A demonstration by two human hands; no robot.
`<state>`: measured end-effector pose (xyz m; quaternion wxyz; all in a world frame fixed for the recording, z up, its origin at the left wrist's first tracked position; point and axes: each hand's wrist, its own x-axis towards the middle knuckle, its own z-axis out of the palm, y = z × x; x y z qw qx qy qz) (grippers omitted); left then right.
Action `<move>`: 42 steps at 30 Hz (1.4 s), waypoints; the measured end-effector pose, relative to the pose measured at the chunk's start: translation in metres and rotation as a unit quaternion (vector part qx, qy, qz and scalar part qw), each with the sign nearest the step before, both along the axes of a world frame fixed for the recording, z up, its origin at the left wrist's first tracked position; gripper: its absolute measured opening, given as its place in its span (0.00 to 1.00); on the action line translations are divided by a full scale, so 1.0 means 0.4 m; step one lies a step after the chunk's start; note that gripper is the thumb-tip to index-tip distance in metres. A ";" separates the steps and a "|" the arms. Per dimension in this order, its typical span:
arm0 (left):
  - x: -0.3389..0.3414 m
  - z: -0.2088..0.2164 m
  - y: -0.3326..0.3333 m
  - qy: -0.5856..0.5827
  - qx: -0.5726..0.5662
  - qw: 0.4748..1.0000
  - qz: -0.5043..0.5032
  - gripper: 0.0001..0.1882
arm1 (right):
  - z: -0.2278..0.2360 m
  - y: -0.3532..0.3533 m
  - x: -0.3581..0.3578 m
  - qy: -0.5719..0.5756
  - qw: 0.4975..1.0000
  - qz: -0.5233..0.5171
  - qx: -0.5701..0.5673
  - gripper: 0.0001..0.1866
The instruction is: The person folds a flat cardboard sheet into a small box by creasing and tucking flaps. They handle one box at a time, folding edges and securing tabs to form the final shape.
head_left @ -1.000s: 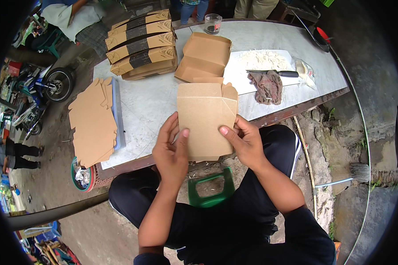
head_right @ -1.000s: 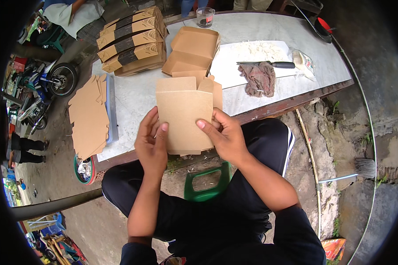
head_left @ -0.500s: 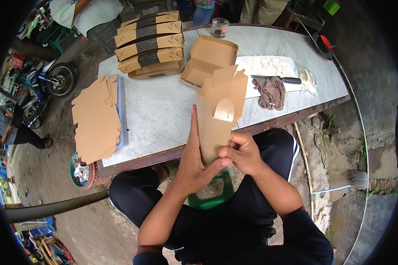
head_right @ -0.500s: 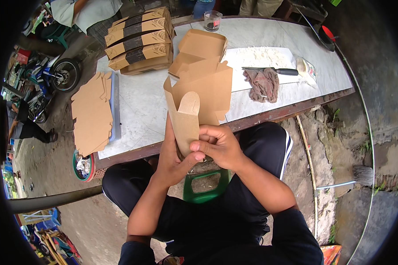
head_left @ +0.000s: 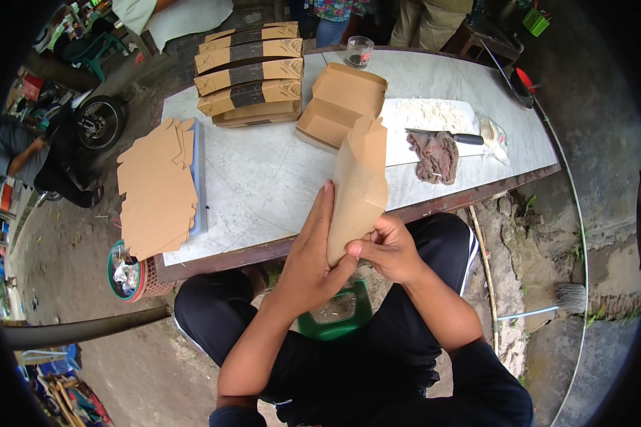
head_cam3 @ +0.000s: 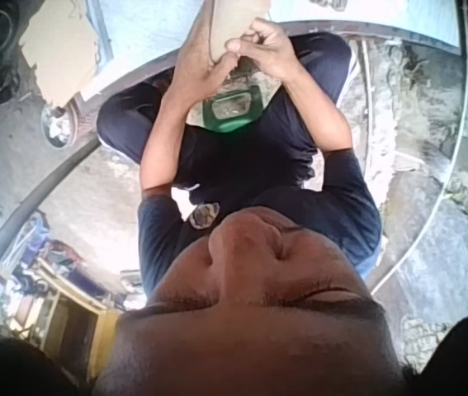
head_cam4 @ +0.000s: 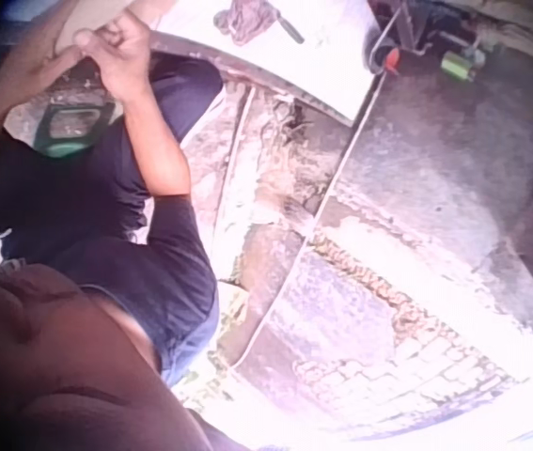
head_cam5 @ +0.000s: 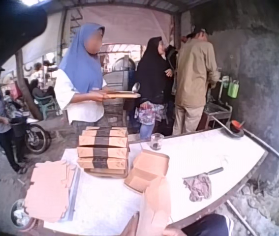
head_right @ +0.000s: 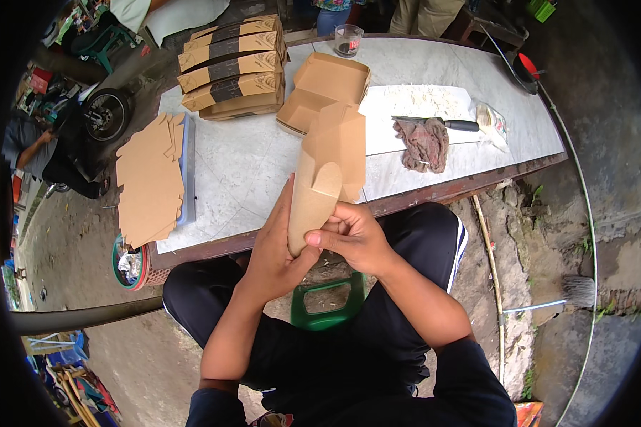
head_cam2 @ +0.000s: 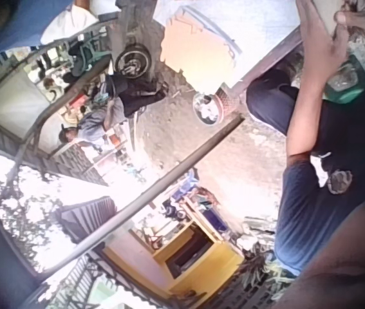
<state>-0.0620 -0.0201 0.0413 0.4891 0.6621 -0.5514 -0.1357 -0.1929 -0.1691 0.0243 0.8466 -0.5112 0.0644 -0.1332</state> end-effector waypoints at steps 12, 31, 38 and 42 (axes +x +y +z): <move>0.059 0.068 0.080 0.016 0.023 0.999 -0.032 0.30 | 0.146 0.008 0.033 -0.151 0.676 -0.361 -0.624 0.29; 0.159 0.070 0.148 0.091 0.213 0.973 0.013 0.11 | 0.166 -0.054 0.157 0.024 0.794 0.180 -0.580 0.09; 0.147 0.051 0.120 -0.040 0.197 0.979 0.025 0.07 | 0.120 -0.065 0.167 0.026 0.800 0.193 -0.568 0.07; 0.144 0.037 0.115 -0.040 0.155 0.986 0.036 0.07 | 0.111 -0.061 0.163 0.022 0.821 0.152 -0.550 0.06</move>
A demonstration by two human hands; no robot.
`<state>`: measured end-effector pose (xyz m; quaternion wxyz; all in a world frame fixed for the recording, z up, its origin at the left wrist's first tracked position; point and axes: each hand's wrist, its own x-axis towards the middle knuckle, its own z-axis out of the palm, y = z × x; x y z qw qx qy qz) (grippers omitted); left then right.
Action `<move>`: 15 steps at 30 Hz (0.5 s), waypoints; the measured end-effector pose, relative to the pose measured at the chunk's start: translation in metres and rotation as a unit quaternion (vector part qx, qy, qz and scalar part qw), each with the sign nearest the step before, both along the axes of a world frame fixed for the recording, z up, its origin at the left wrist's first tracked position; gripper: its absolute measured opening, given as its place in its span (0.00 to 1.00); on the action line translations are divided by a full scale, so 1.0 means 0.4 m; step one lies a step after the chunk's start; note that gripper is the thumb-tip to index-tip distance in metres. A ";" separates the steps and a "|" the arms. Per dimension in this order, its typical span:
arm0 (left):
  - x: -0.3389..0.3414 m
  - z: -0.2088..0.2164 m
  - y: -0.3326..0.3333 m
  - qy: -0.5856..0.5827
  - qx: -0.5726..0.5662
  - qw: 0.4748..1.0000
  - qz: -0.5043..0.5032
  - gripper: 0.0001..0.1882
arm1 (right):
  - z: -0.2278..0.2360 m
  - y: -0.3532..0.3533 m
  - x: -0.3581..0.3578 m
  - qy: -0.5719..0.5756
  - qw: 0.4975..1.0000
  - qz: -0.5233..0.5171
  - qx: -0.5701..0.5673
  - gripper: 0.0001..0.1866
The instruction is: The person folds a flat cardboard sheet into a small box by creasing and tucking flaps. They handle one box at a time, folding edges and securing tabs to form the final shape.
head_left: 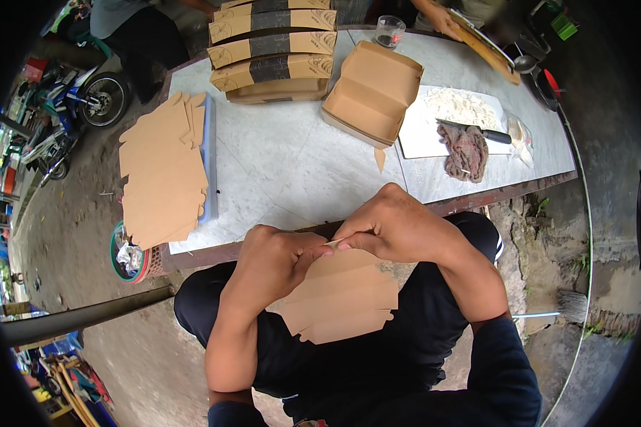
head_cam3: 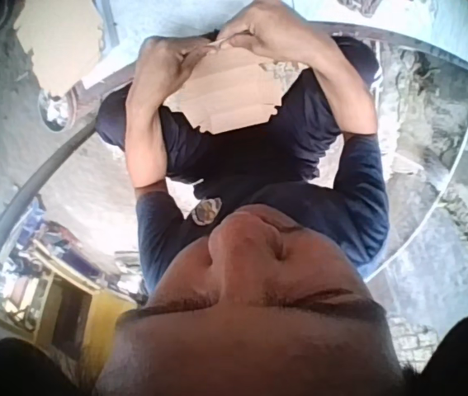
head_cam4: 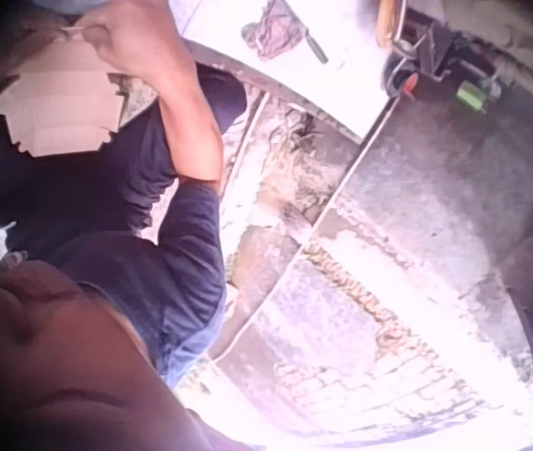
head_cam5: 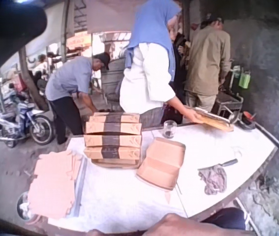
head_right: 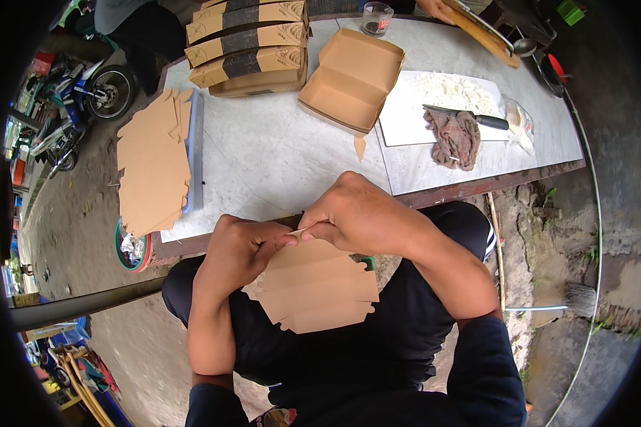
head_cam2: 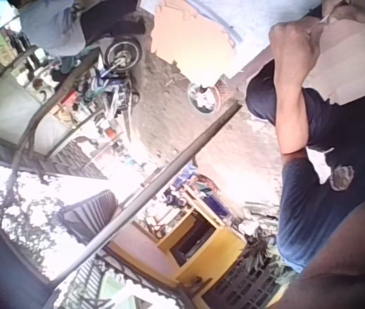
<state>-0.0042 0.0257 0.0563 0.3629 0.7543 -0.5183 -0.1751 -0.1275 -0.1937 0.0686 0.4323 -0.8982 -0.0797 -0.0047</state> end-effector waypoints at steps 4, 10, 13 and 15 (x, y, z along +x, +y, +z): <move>0.020 0.003 0.009 -0.033 0.042 0.999 -0.002 0.07 | -0.001 -0.014 0.000 0.005 1.000 -0.016 -0.009 0.05; 0.049 0.012 0.046 0.076 0.021 0.996 0.038 0.09 | -0.008 -0.035 0.015 0.054 0.992 -0.095 0.068 0.09; 0.056 0.013 0.047 0.086 0.030 0.995 0.048 0.10 | -0.022 -0.047 0.012 0.072 0.987 -0.109 0.095 0.09; 0.058 -0.009 0.052 0.104 0.026 0.991 0.074 0.11 | -0.031 -0.048 0.012 0.075 0.986 -0.115 0.095 0.09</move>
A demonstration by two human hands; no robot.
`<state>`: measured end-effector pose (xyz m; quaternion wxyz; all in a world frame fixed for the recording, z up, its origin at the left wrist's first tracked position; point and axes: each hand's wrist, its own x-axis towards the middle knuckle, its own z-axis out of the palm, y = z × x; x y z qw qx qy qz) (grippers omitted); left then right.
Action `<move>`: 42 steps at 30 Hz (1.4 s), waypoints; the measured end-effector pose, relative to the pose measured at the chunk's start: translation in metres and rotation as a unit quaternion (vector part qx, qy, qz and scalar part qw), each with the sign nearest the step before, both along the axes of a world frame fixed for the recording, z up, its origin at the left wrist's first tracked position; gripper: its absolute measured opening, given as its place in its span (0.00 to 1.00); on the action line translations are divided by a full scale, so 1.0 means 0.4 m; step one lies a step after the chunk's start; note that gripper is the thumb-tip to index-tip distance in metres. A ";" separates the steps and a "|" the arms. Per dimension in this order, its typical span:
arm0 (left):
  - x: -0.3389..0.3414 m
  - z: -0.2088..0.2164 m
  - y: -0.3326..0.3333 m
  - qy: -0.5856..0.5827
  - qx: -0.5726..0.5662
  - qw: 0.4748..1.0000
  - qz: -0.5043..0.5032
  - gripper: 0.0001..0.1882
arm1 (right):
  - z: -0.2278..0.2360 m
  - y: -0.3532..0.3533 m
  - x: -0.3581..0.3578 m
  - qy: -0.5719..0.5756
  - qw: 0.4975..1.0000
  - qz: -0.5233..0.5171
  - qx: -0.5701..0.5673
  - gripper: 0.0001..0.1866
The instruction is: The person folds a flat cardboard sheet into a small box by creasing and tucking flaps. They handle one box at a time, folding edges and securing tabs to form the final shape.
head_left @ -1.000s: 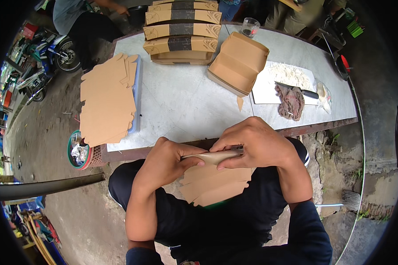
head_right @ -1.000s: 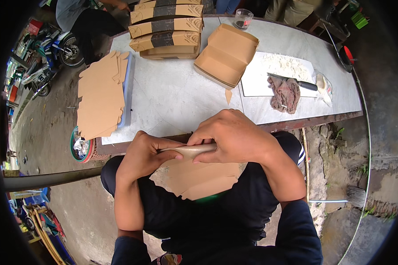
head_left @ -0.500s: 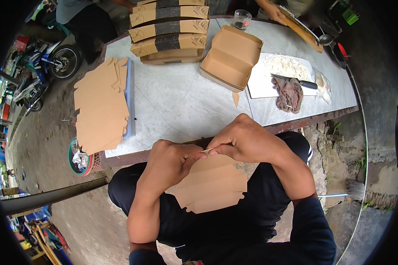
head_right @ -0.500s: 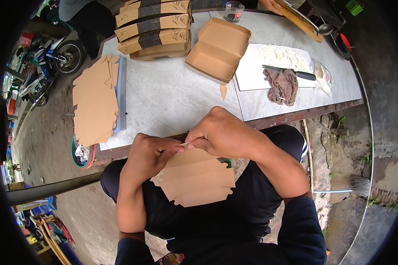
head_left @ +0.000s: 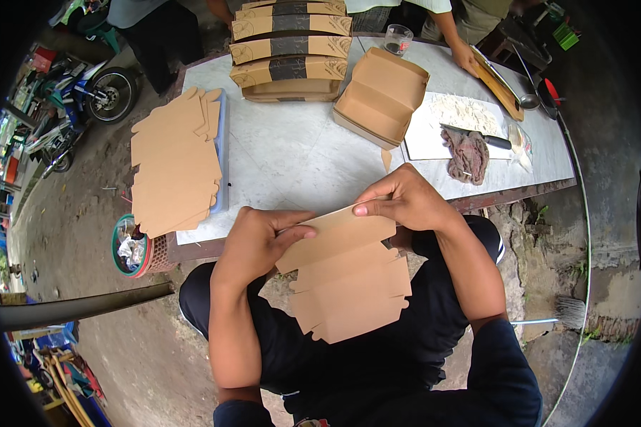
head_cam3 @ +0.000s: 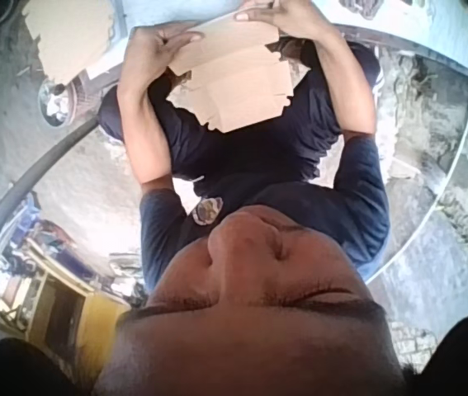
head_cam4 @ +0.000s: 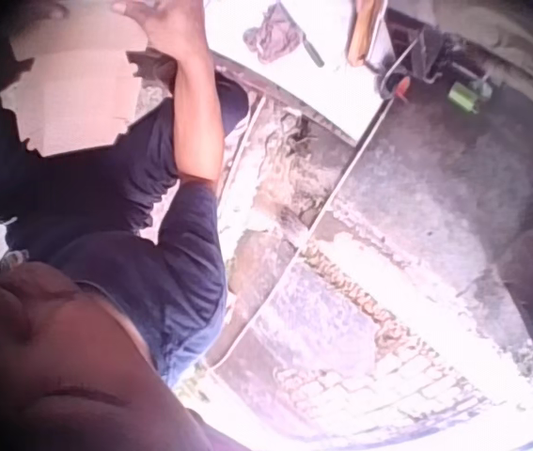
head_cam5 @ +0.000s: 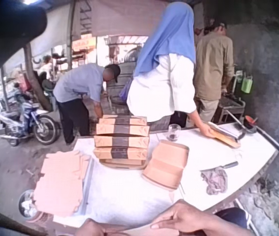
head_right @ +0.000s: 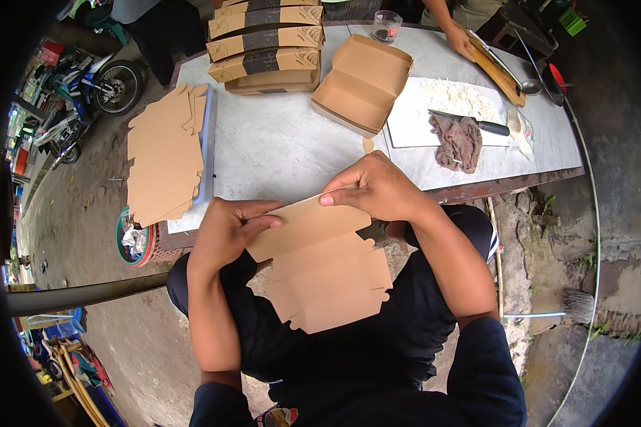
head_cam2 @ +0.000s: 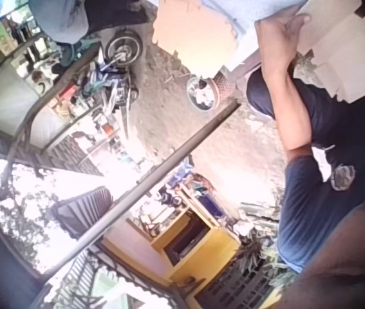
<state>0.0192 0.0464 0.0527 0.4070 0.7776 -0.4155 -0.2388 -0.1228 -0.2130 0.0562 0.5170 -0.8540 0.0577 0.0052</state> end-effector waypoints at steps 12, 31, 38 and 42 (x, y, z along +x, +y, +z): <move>0.033 -0.028 -0.009 0.226 -0.208 0.944 0.120 0.17 | -0.029 -0.068 0.009 0.002 0.978 -0.105 0.179 0.24; 0.018 -0.028 -0.032 0.165 -0.152 0.957 0.185 0.16 | 0.026 -0.046 -0.022 -0.051 0.990 -0.027 -0.130 0.33; 0.067 -0.032 0.017 0.246 -0.252 0.896 0.271 0.16 | 0.031 -0.149 -0.073 0.009 0.991 -0.120 0.061 0.27; 0.055 -0.032 0.005 0.244 -0.293 0.876 0.296 0.18 | -0.004 -0.139 -0.061 -0.062 0.983 -0.134 0.106 0.21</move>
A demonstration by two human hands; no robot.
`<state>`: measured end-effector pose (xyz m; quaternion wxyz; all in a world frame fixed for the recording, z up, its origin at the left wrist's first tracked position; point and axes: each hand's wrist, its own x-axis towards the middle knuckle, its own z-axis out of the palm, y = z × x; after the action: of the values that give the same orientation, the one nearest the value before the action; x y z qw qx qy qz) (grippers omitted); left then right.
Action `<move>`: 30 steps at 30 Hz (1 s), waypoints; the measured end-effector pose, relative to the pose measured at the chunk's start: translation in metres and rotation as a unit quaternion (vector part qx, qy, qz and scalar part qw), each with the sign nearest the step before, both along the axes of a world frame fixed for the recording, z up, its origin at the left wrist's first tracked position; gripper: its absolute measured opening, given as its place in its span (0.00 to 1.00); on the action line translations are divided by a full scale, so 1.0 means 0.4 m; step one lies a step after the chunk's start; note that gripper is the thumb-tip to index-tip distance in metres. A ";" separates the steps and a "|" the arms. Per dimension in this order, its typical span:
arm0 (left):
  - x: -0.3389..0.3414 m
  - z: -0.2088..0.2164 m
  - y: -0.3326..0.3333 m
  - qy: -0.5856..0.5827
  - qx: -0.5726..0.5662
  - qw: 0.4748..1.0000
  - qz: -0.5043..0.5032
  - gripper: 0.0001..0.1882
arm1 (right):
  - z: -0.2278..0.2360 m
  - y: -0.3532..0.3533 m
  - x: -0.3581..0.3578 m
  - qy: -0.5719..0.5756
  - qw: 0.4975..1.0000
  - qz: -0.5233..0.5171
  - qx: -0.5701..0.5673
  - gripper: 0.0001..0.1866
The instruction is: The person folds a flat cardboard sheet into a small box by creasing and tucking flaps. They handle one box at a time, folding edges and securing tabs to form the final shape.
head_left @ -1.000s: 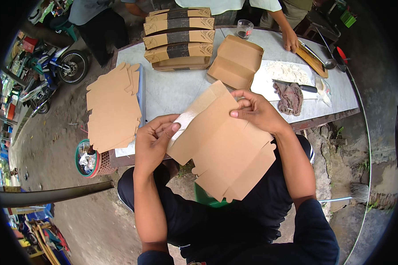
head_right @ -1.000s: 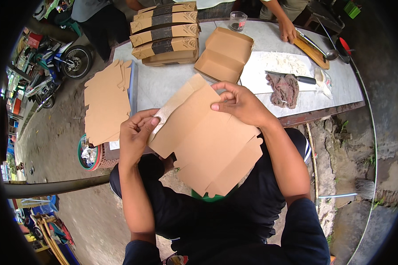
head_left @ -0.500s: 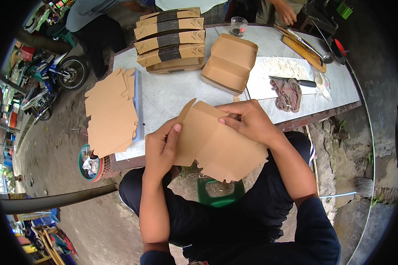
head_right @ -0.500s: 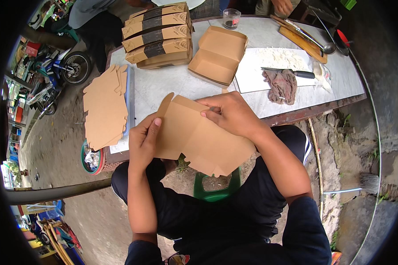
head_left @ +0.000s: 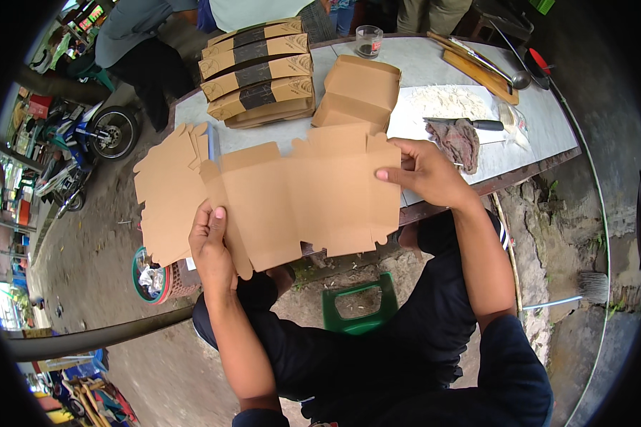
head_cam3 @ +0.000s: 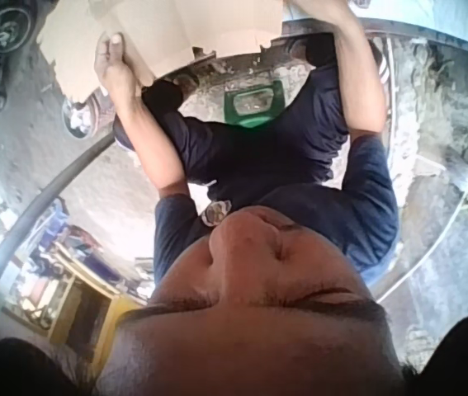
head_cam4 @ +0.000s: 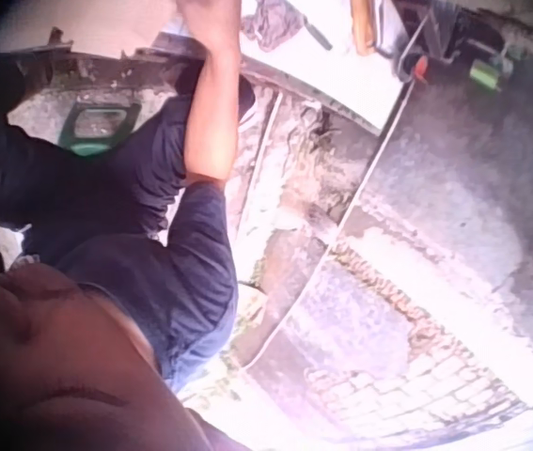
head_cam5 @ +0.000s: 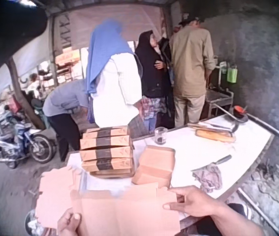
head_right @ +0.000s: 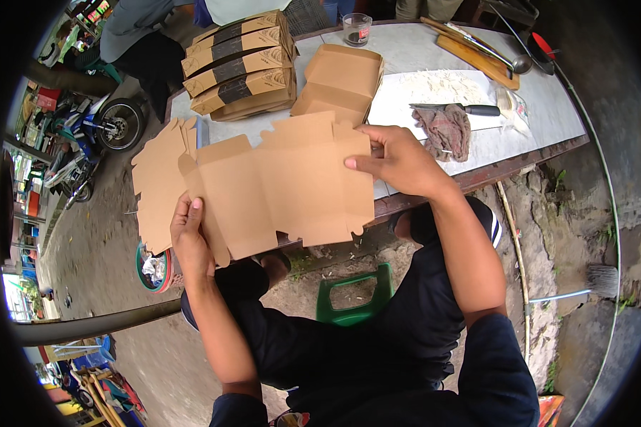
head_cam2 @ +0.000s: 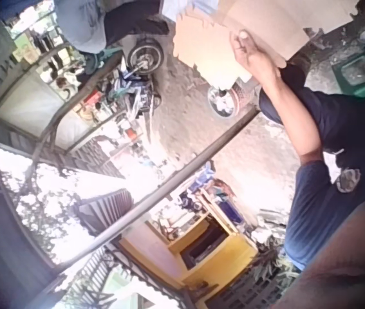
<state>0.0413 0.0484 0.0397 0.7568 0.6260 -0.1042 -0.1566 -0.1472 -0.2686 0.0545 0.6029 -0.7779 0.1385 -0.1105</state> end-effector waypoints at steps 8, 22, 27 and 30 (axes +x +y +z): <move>-0.034 0.029 -0.037 -0.492 0.201 0.842 0.091 0.29 | 0.038 0.035 0.002 0.007 0.999 -0.004 0.037 0.17; -0.118 0.030 -0.127 -0.279 0.214 0.927 -0.130 0.15 | 0.038 0.140 0.051 -0.118 0.966 0.049 -0.223 0.07; -0.122 -0.002 -0.142 -0.236 0.153 0.953 -0.112 0.14 | 0.052 0.164 0.056 -0.116 0.953 0.033 -0.279 0.07; -0.130 0.015 -0.141 -0.176 0.152 0.962 -0.143 0.13 | 0.058 0.166 0.056 -0.122 0.941 0.041 -0.314 0.06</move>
<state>-0.0107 -0.0080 0.0456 0.5920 0.7299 -0.2991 -0.1652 -0.1249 -0.2021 0.0777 0.3443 -0.9132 -0.0096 -0.2177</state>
